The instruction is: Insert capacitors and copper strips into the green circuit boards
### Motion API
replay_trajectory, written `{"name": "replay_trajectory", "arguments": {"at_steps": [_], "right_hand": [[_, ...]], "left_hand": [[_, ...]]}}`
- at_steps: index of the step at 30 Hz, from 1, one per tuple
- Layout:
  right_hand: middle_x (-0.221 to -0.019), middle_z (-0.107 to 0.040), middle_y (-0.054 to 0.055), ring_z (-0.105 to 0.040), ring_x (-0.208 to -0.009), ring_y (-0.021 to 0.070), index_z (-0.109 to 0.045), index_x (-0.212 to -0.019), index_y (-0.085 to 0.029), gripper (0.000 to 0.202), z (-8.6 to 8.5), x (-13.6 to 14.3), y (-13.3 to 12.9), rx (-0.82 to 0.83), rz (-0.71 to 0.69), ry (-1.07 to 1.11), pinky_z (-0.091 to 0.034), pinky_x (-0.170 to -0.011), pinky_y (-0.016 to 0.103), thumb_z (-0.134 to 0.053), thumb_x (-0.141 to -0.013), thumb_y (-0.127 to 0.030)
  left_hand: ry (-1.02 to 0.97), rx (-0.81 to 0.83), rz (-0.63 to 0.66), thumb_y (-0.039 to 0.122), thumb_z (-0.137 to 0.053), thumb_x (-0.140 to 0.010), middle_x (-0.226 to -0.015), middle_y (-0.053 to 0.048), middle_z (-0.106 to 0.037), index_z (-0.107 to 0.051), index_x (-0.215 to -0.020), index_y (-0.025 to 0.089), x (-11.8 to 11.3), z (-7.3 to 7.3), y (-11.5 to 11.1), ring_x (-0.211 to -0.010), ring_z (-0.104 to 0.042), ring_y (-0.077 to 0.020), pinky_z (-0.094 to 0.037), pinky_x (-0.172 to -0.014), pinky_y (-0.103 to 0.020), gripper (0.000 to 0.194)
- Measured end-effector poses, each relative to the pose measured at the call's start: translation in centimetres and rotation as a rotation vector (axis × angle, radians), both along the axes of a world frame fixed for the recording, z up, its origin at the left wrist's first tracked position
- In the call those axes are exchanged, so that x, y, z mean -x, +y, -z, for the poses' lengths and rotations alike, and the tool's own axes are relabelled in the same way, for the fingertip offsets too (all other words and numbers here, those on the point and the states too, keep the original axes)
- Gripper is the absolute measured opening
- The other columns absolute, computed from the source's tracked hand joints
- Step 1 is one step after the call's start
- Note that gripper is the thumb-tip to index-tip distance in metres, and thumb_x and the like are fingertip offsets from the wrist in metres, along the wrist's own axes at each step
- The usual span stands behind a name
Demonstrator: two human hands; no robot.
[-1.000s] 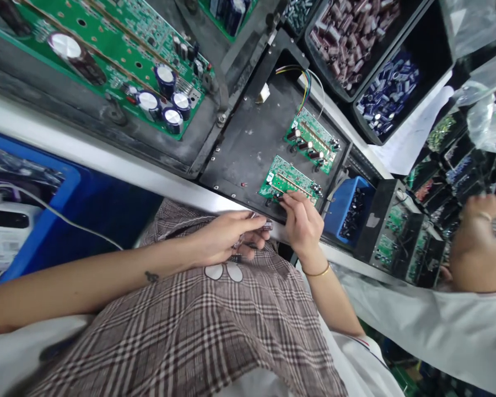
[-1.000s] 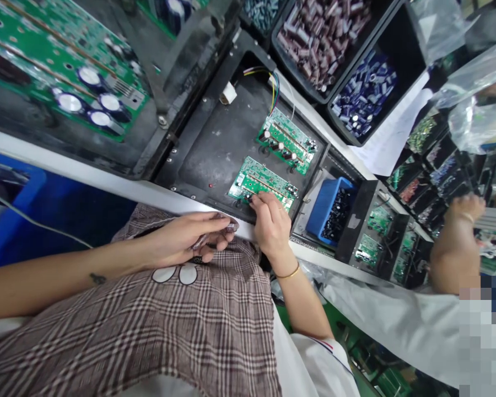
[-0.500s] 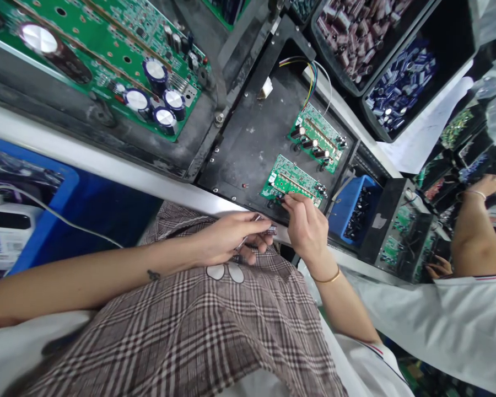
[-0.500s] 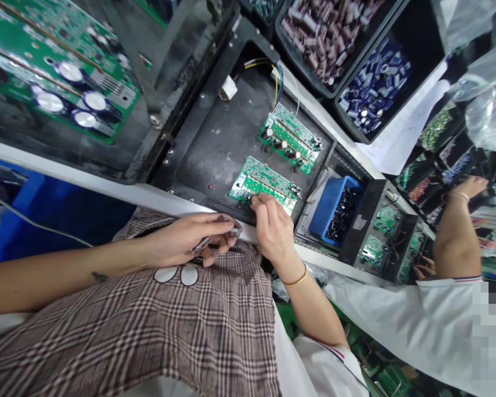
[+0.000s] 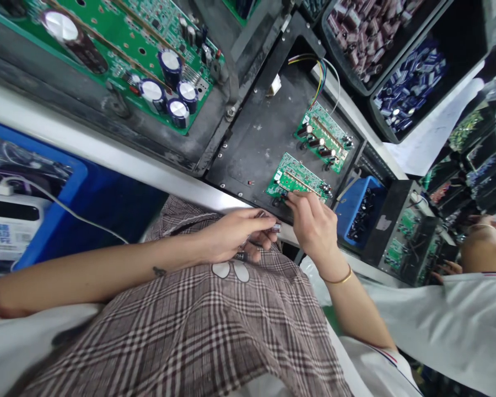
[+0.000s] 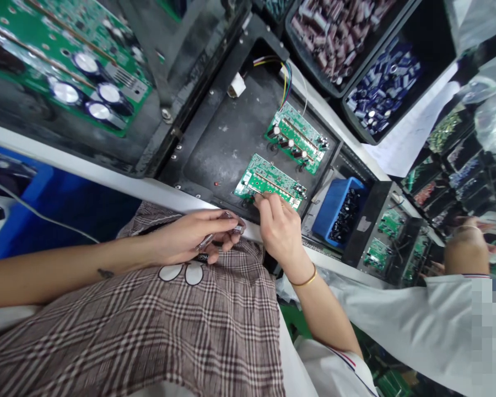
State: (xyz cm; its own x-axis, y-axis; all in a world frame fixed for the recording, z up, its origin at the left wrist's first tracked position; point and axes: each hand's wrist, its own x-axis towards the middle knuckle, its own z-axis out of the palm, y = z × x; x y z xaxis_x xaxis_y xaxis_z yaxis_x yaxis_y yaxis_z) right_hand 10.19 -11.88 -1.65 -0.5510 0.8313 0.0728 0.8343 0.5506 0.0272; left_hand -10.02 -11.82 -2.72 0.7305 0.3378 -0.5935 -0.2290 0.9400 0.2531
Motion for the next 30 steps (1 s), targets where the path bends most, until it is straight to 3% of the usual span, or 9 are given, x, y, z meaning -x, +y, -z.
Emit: {"name": "replay_trajectory", "arguments": {"at_steps": [8,13,16,19,21,25,30], "right_hand": [[-0.094,-0.065,0.008,-0.063,-0.087,0.0173,-0.061,-0.104,-0.017,0.017,-1.1,-0.2,0.9,0.115,-0.099,-0.103,-0.054,-0.081,0.032,-0.046,-0.096,-0.017],[-0.103,-0.068,0.009,-0.064,-0.097,0.0192,-0.063,-0.112,-0.017,0.022,-1.0,-0.1,0.5,0.102,-0.012,0.027,-0.054,-0.089,0.035,-0.051,-0.094,-0.021],[-0.117,-0.066,0.009,-0.061,-0.111,0.0215,-0.059,-0.124,-0.022,0.032,-2.4,1.2,-0.6,0.082,0.131,0.235,-0.05,-0.097,0.041,-0.057,-0.092,-0.026],[-0.106,-0.069,0.006,-0.062,-0.104,0.0198,-0.061,-0.119,-0.023,0.03,-4.2,2.9,-1.7,0.175,0.192,0.351,-0.05,-0.095,0.039,-0.061,-0.089,-0.029],[-0.095,-0.07,0.004,-0.063,-0.096,0.0182,-0.064,-0.11,-0.022,0.021,-4.4,3.6,-1.7,0.215,0.202,0.342,-0.05,-0.092,0.037,-0.061,-0.09,-0.028],[-0.096,-0.07,0.004,-0.061,-0.094,0.0187,-0.065,-0.106,-0.022,0.016,-2.4,3.4,0.0,0.105,0.27,0.266,-0.046,-0.093,0.039,-0.055,-0.093,-0.024],[-0.088,-0.069,0.004,-0.06,-0.087,0.0187,-0.064,-0.1,-0.021,0.015,-0.3,3.2,1.5,0.077,0.231,0.182,-0.045,-0.093,0.039,-0.051,-0.094,-0.022]], "left_hand": [[-0.035,-0.028,-0.024,0.02,-0.056,-0.088,-0.084,-0.005,-0.058,-0.057,-0.095,0.013,0.3,0.1,-0.3,-0.062,-0.056,-0.0106,-0.045,-0.041,-0.018,0.011],[-0.054,-0.033,-0.044,0.02,-0.054,-0.09,-0.087,-0.005,-0.058,-0.058,-0.106,0.014,0.4,-0.2,-0.2,-0.064,-0.056,-0.0106,-0.045,-0.042,-0.018,0.018],[-0.081,-0.065,-0.084,0.021,-0.053,-0.091,-0.089,-0.005,-0.057,-0.054,-0.126,0.017,0.5,-0.3,-0.2,-0.063,-0.055,-0.0105,-0.043,-0.04,-0.018,0.035],[-0.102,-0.115,-0.118,0.023,-0.051,-0.093,-0.082,-0.003,-0.056,-0.045,-0.138,0.021,0.6,-0.3,-0.3,-0.058,-0.054,-0.0101,-0.04,-0.039,-0.017,0.045],[-0.102,-0.129,-0.115,0.025,-0.049,-0.095,-0.08,-0.003,-0.056,-0.044,-0.139,0.022,0.7,-0.2,-0.3,-0.054,-0.053,-0.0092,-0.038,-0.037,-0.017,0.045],[-0.032,-0.092,-0.031,0.026,-0.05,-0.093,-0.084,-0.004,-0.057,-0.05,-0.128,0.016,1.0,-0.3,-0.3,-0.047,-0.047,-0.0064,-0.027,-0.031,-0.014,0.036],[-0.046,-0.104,0.093,0.025,-0.056,-0.089,-0.079,0.0,-0.054,-0.056,-0.113,0.017,1.6,-0.6,0.1,-0.044,-0.041,-0.004,-0.02,-0.031,-0.012,0.026]]}}
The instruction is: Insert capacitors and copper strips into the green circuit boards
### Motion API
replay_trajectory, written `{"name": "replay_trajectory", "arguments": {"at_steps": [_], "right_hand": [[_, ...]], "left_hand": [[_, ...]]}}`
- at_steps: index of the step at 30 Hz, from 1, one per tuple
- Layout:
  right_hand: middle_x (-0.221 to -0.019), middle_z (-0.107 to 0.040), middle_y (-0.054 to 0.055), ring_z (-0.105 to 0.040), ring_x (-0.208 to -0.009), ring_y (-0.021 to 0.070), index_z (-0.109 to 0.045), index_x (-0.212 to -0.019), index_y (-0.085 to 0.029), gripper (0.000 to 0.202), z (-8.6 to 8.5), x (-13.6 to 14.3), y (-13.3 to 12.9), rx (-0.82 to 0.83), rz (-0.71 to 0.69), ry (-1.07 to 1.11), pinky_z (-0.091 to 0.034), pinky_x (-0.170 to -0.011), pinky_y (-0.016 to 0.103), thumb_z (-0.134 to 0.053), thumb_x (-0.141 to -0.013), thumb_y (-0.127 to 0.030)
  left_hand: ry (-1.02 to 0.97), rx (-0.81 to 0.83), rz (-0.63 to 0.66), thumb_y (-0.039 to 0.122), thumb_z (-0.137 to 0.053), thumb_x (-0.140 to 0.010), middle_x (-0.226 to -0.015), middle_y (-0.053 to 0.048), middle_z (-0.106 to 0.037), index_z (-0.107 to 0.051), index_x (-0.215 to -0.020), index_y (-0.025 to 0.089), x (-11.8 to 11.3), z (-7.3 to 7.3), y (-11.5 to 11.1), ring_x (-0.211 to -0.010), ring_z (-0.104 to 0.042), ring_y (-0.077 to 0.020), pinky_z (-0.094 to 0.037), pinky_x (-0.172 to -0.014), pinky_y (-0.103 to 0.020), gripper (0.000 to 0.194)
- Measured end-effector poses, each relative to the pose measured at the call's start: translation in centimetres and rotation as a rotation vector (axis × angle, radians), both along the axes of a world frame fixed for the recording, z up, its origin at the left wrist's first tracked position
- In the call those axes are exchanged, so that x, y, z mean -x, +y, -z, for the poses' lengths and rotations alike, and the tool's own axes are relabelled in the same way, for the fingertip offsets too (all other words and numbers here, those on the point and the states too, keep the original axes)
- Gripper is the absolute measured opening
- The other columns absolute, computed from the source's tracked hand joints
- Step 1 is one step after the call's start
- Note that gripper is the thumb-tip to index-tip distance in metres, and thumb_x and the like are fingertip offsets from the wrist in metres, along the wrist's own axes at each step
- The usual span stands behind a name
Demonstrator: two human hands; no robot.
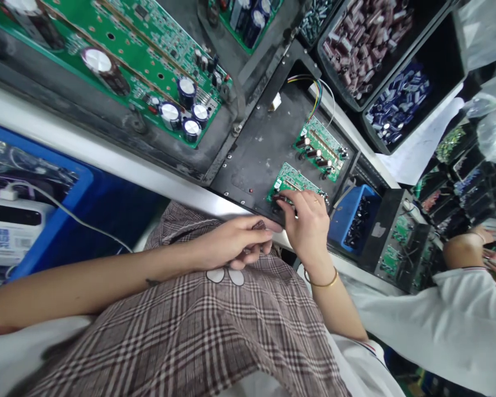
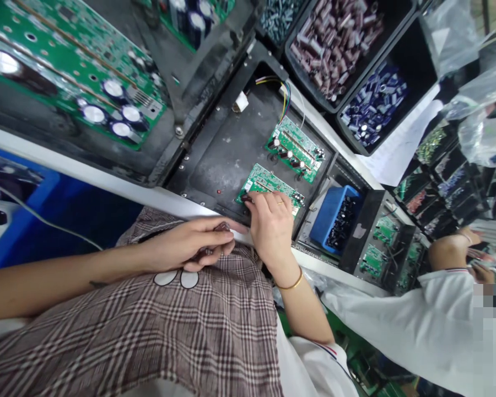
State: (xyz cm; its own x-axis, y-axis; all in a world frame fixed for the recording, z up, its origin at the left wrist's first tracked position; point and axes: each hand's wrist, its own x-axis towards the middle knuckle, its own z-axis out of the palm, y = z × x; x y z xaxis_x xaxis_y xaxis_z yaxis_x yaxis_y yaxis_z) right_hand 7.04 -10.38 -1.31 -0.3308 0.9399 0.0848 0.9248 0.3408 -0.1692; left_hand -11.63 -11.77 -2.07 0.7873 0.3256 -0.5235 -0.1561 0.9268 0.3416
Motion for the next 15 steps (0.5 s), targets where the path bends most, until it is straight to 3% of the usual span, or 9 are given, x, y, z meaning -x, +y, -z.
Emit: {"name": "replay_trajectory", "arguments": {"at_steps": [5,9,15], "right_hand": [[-0.088,-0.07,0.003,-0.063,-0.084,0.0177,-0.064,-0.1,-0.021,0.015,-0.35,0.33,-0.1,-0.001,-0.034,0.007,-0.047,-0.094,0.039,-0.049,-0.094,-0.02],[-0.09,-0.069,0.006,-0.063,-0.088,0.0194,-0.063,-0.104,-0.019,0.017,-0.49,0.29,-0.06,0.022,-0.024,-0.037,-0.051,-0.084,0.035,-0.049,-0.095,-0.023],[-0.087,-0.067,0.007,-0.062,-0.084,0.0195,-0.063,-0.104,-0.017,0.018,-0.7,0.26,0.28,0.041,-0.067,-0.099,-0.05,-0.078,0.031,-0.049,-0.095,-0.023]], "left_hand": [[-0.005,0.013,0.015,0.028,-0.061,-0.084,-0.076,0.001,-0.053,-0.058,-0.106,0.018,0.14,-0.32,0.29,-0.044,-0.04,-0.0037,-0.02,-0.032,-0.013,0.024],[0.008,-0.005,0.03,0.026,-0.059,-0.084,-0.074,0.001,-0.052,-0.058,-0.105,0.018,0.01,-0.57,0.41,-0.044,-0.038,-0.0045,-0.019,-0.033,-0.014,0.023],[0.031,-0.17,0.155,0.029,-0.054,-0.087,-0.068,0.004,-0.049,-0.057,-0.107,0.018,-0.27,-1.03,0.84,-0.04,-0.027,-0.0041,-0.017,-0.034,-0.015,0.022]]}}
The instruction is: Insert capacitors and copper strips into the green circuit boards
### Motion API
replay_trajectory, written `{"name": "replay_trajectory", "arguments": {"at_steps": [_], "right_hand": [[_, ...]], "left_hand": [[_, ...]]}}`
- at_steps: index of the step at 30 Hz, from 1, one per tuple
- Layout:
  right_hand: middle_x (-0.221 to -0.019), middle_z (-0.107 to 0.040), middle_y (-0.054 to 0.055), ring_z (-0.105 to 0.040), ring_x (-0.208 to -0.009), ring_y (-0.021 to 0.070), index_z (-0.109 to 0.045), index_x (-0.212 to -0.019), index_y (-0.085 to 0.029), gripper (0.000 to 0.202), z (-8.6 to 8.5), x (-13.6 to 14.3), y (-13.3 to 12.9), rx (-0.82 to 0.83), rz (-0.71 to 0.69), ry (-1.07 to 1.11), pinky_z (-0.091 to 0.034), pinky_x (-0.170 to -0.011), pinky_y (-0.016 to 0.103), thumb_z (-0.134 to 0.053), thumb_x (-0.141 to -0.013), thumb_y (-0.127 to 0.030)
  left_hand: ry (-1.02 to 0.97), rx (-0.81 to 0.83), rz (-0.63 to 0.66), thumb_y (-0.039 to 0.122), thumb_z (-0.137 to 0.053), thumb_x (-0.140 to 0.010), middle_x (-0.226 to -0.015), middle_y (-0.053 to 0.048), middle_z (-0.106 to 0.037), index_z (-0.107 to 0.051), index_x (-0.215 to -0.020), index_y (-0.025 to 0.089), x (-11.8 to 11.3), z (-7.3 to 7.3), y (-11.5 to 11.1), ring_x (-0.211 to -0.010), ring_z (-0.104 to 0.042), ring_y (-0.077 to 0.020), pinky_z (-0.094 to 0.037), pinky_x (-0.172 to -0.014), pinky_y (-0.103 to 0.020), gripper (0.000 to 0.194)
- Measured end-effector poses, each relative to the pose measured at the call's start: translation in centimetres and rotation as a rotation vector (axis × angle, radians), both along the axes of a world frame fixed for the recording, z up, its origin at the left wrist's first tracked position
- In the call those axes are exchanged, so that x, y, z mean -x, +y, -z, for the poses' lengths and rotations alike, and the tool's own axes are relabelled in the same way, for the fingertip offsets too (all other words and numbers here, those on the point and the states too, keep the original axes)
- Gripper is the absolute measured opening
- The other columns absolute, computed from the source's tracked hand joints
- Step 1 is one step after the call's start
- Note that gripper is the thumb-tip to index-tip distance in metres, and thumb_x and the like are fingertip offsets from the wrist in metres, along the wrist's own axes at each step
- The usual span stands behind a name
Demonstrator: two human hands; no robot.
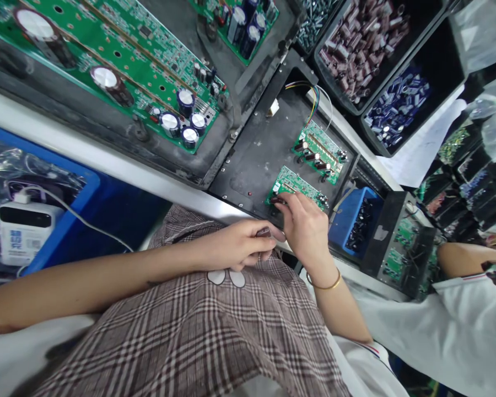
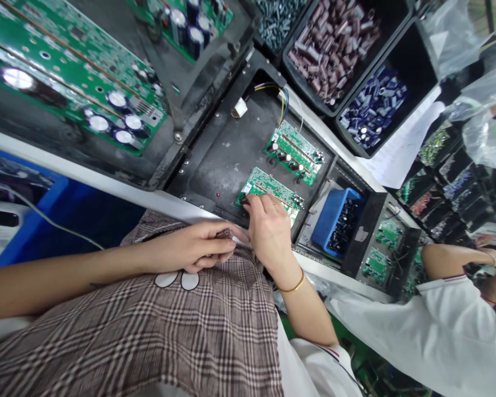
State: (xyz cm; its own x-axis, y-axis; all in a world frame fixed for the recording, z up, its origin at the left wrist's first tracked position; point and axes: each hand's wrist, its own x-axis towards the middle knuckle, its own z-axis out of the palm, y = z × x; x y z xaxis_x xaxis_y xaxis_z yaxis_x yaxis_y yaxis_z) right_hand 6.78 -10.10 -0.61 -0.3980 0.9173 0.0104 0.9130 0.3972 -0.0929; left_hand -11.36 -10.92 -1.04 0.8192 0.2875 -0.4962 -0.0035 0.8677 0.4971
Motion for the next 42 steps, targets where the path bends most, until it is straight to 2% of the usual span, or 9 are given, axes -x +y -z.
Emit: {"name": "replay_trajectory", "arguments": {"at_steps": [7,10,14,18,22,28,35,38,42], "right_hand": [[-0.081,-0.064,0.006,-0.059,-0.079,0.0193,-0.062,-0.099,-0.015,0.016,0.0,-0.1,0.3,-0.027,-0.057,-0.049,-0.047,-0.077,0.031,-0.048,-0.095,-0.022],[-0.078,-0.062,0.005,-0.057,-0.076,0.0188,-0.061,-0.091,-0.017,0.011,-0.4,-0.1,0.7,0.017,-0.092,-0.065,-0.046,-0.076,0.03,-0.05,-0.093,-0.017],[-0.079,-0.062,0.005,-0.056,-0.074,0.0183,-0.059,-0.091,-0.017,0.01,-0.7,-0.1,1.3,0.072,-0.097,-0.077,-0.046,-0.078,0.031,-0.049,-0.092,-0.013],[-0.083,-0.063,0.006,-0.058,-0.074,0.0187,-0.057,-0.091,-0.017,0.01,-1.0,0.2,1.6,0.113,-0.083,-0.066,-0.047,-0.081,0.032,-0.048,-0.094,-0.016],[-0.082,-0.062,0.006,-0.057,-0.07,0.0187,-0.054,-0.088,-0.017,0.008,-1.3,0.2,1.8,0.127,-0.125,-0.068,-0.048,-0.082,0.033,-0.048,-0.091,-0.013],[-0.078,-0.057,0.004,-0.055,-0.07,0.0187,-0.052,-0.086,-0.016,0.009,-0.9,-0.1,1.9,0.066,-0.258,-0.047,-0.047,-0.085,0.037,-0.045,-0.09,-0.011],[-0.088,-0.063,0.004,-0.058,-0.084,0.0181,-0.058,-0.094,-0.018,0.015,-0.4,-1.6,2.0,0.056,-0.294,0.127,-0.043,-0.096,0.039,-0.044,-0.096,-0.019],[-0.099,-0.068,0.005,-0.061,-0.093,0.0161,-0.063,-0.099,-0.021,0.018,-1.5,-7.6,4.9,0.018,-0.111,0.285,-0.047,-0.086,0.03,-0.045,-0.096,-0.023],[-0.097,-0.07,0.011,-0.064,-0.089,0.0245,-0.067,-0.103,-0.018,0.025,-2.0,-18.3,11.5,-0.152,0.511,0.137,-0.049,-0.082,0.039,-0.045,-0.094,-0.023]], "left_hand": [[0.207,-0.577,0.151,0.024,-0.05,-0.09,-0.069,0.001,-0.059,-0.07,-0.106,0.02,2.1,-4.0,2.4,-0.058,-0.05,-0.0094,-0.037,-0.053,-0.016,0.026],[0.268,-0.652,0.163,0.026,-0.055,-0.087,-0.062,0.002,-0.057,-0.072,-0.105,0.021,2.4,-6.8,5.3,-0.05,-0.045,-0.0086,-0.034,-0.049,-0.017,0.024],[0.386,-0.737,0.157,0.028,-0.058,-0.086,-0.065,-0.002,-0.055,-0.068,-0.105,0.015,-0.8,-10.1,13.1,-0.049,-0.045,-0.0081,-0.034,-0.049,-0.018,0.025],[0.531,-1.169,-0.047,0.024,-0.05,-0.09,-0.108,-0.014,-0.061,-0.055,-0.123,0.007,-7.6,-11.6,23.9,-0.094,-0.059,-0.0201,-0.048,-0.081,-0.033,0.037],[1.085,-1.608,0.012,0.026,-0.064,-0.079,-0.151,-0.024,-0.024,-0.031,-0.145,0.002,-15.0,-9.0,30.1,-0.138,-0.025,-0.0404,-0.025,-0.111,-0.048,0.078],[0.765,-2.108,0.187,0.025,-0.051,-0.088,-0.154,-0.022,-0.022,-0.046,-0.136,-0.001,-22.9,-0.9,28.3,-0.144,-0.013,-0.0335,-0.012,-0.118,-0.04,0.055],[0.852,-1.978,0.192,0.036,-0.042,-0.095,-0.151,-0.023,-0.028,-0.042,-0.142,0.006,-28.5,1.8,27.5,-0.135,-0.03,-0.0362,-0.025,-0.11,-0.044,0.057],[0.911,-1.919,0.171,0.04,-0.037,-0.096,-0.147,-0.024,-0.035,-0.041,-0.145,0.014,-30.2,1.9,28.0,-0.127,-0.039,-0.0405,-0.03,-0.101,-0.052,0.056],[0.913,-1.914,0.147,0.04,-0.034,-0.097,-0.142,-0.021,-0.042,-0.046,-0.142,0.022,-31.9,2.2,29.4,-0.122,-0.042,-0.0401,-0.027,-0.099,-0.055,0.051]]}}
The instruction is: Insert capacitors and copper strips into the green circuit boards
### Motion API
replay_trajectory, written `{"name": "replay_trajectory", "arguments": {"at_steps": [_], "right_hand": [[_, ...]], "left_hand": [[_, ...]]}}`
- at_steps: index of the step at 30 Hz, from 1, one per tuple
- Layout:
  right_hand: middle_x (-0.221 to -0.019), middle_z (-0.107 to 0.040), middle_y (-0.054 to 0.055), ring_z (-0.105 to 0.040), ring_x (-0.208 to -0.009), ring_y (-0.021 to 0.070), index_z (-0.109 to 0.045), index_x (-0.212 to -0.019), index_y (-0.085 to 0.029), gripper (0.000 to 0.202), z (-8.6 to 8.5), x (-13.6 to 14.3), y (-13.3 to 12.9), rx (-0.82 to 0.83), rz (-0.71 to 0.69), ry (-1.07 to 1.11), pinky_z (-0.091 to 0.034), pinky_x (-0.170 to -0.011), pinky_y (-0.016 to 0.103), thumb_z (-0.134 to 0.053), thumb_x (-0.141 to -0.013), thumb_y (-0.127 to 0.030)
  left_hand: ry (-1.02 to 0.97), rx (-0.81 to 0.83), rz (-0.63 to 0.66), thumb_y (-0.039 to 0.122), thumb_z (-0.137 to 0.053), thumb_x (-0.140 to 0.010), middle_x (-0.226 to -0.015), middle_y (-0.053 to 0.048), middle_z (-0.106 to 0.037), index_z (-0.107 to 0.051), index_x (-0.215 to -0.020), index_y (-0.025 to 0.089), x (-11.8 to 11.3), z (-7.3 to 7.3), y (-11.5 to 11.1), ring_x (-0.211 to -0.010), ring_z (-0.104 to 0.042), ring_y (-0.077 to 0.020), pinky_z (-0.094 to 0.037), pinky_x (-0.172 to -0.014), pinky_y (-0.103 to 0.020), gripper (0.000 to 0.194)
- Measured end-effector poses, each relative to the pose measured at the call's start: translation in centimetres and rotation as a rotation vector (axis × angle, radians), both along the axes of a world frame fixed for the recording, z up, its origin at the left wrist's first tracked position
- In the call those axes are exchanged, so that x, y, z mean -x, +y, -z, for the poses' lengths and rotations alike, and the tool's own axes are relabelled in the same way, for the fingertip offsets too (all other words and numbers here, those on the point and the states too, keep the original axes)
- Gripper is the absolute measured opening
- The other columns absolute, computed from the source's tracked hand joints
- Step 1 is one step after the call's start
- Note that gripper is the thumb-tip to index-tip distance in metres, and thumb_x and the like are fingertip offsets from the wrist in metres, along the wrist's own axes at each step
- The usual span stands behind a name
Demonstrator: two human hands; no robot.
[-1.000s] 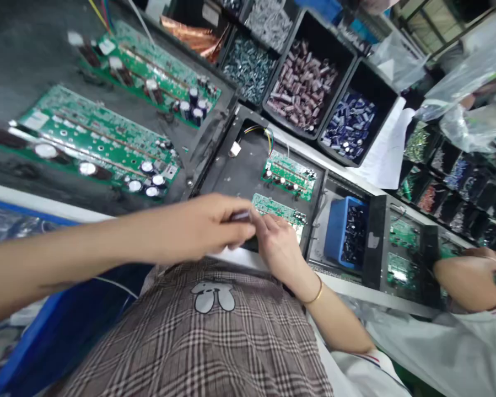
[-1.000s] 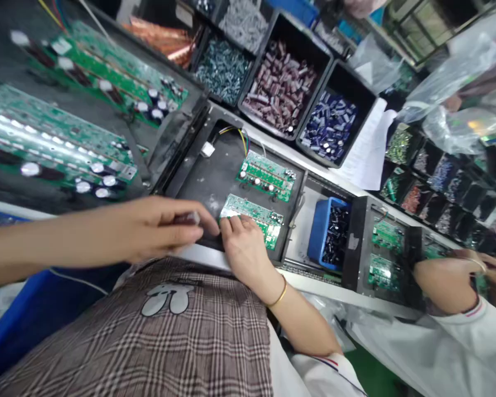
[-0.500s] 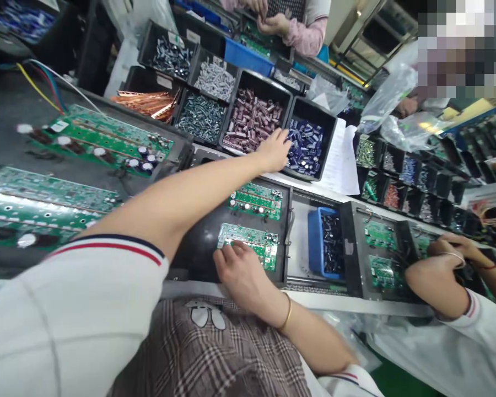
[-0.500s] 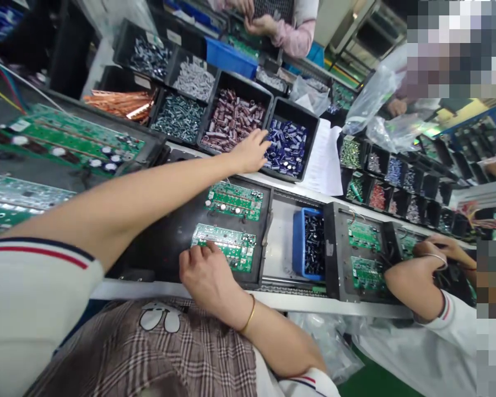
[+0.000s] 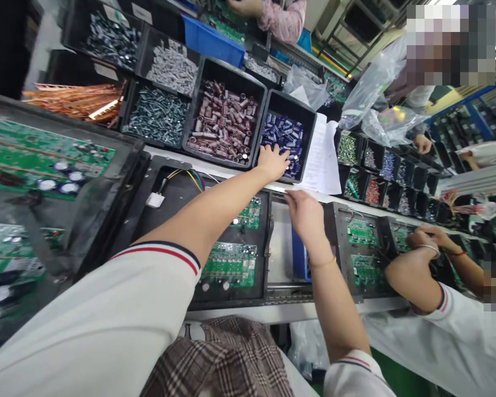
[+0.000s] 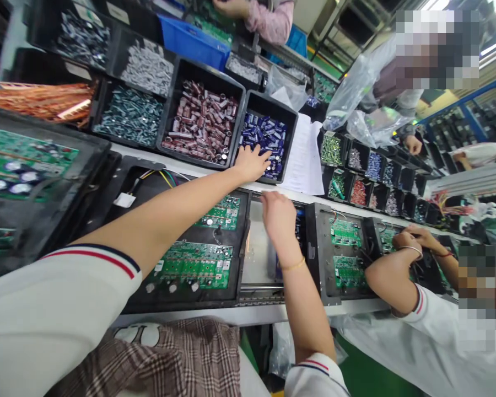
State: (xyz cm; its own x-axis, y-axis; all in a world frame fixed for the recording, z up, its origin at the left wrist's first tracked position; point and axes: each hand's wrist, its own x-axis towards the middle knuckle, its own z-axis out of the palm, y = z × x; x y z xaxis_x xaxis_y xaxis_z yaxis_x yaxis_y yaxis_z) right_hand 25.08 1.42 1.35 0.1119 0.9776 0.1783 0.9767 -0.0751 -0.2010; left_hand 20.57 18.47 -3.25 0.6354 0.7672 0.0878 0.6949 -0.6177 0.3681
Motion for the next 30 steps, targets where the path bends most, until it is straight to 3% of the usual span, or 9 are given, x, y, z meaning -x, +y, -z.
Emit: {"name": "replay_trajectory", "arguments": {"at_steps": [1,4,8,14,20,24,27,30], "right_hand": [[-0.103,-0.07,0.012,-0.064,-0.093,0.0255,-0.066,-0.109,-0.017,0.028,0.3,-2.1,1.7,-0.007,0.033,0.013,-0.049,-0.084,0.04,-0.043,-0.093,-0.02],[-0.118,-0.065,0.013,-0.059,-0.107,0.0253,-0.061,-0.12,-0.015,0.037,2.0,-5.6,5.7,-0.003,-0.064,0.091,-0.047,-0.094,0.04,-0.04,-0.09,-0.013],[-0.114,-0.065,0.013,-0.055,-0.107,0.0262,-0.06,-0.12,-0.013,0.038,4.0,-6.5,8.3,0.019,-0.115,0.099,-0.043,-0.098,0.042,-0.039,-0.088,-0.012],[-0.107,-0.063,0.013,-0.054,-0.101,0.0258,-0.065,-0.107,-0.016,0.025,4.5,-6.9,9.8,0.048,-0.09,0.151,-0.041,-0.096,0.042,-0.05,-0.087,-0.018],[-0.097,-0.068,0.007,-0.055,-0.095,0.0222,-0.065,-0.1,-0.019,0.018,4.6,-6.2,9.5,-0.021,-0.082,0.304,-0.044,-0.089,0.038,-0.052,-0.088,-0.022],[-0.098,-0.067,0.006,-0.055,-0.098,0.0216,-0.063,-0.101,-0.02,0.017,3.5,-6.1,8.8,-0.084,-0.151,0.284,-0.044,-0.09,0.038,-0.052,-0.088,-0.02],[-0.1,-0.064,0.006,-0.058,-0.087,0.0183,-0.062,-0.103,-0.02,0.017,1.7,-5.1,7.0,-0.139,-0.128,0.315,-0.047,-0.086,0.036,-0.051,-0.089,-0.02],[-0.1,-0.064,0.004,-0.06,-0.084,0.0158,-0.062,-0.103,-0.021,0.016,0.3,-2.5,3.6,-0.077,-0.201,0.414,-0.048,-0.082,0.032,-0.054,-0.089,-0.02]], "left_hand": [[-0.008,-0.005,0.0,0.041,-0.033,-0.097,-0.14,-0.02,-0.044,-0.048,-0.141,0.022,-0.3,0.1,0.4,-0.121,-0.042,-0.0396,-0.026,-0.099,-0.055,0.05],[-0.041,-0.052,0.027,0.043,-0.031,-0.097,-0.136,-0.017,-0.049,-0.054,-0.135,0.023,-0.7,0.6,1.7,-0.123,-0.038,-0.0375,-0.022,-0.102,-0.055,0.049],[-0.03,-0.111,0.092,0.042,-0.032,-0.097,-0.131,-0.016,-0.051,-0.058,-0.128,0.021,-0.7,0.7,2.9,-0.118,-0.042,-0.0348,-0.025,-0.099,-0.053,0.046],[0.044,-0.095,0.085,0.037,-0.034,-0.097,-0.126,-0.022,-0.053,-0.052,-0.132,0.014,0.0,0.0,3.0,-0.11,-0.051,-0.0351,-0.033,-0.09,-0.044,0.046],[0.06,-0.152,0.19,0.031,-0.035,-0.096,-0.125,-0.018,-0.053,-0.052,-0.13,0.016,2.0,-0.3,2.2,-0.108,-0.053,-0.0334,-0.036,-0.087,-0.04,0.042],[0.022,-0.157,0.217,0.027,-0.034,-0.096,-0.122,-0.017,-0.053,-0.051,-0.133,0.018,2.7,-0.3,2.0,-0.104,-0.056,-0.0328,-0.039,-0.085,-0.041,0.042],[-0.024,-0.131,0.282,0.021,-0.036,-0.094,-0.122,-0.018,-0.052,-0.052,-0.132,0.018,2.3,-0.8,2.9,-0.101,-0.059,-0.032,-0.04,-0.084,-0.042,0.042],[-0.164,-0.057,0.161,0.017,-0.043,-0.091,-0.122,-0.017,-0.054,-0.057,-0.126,0.016,1.1,-2.1,4.4,-0.104,-0.058,-0.0323,-0.04,-0.086,-0.043,0.038]]}}
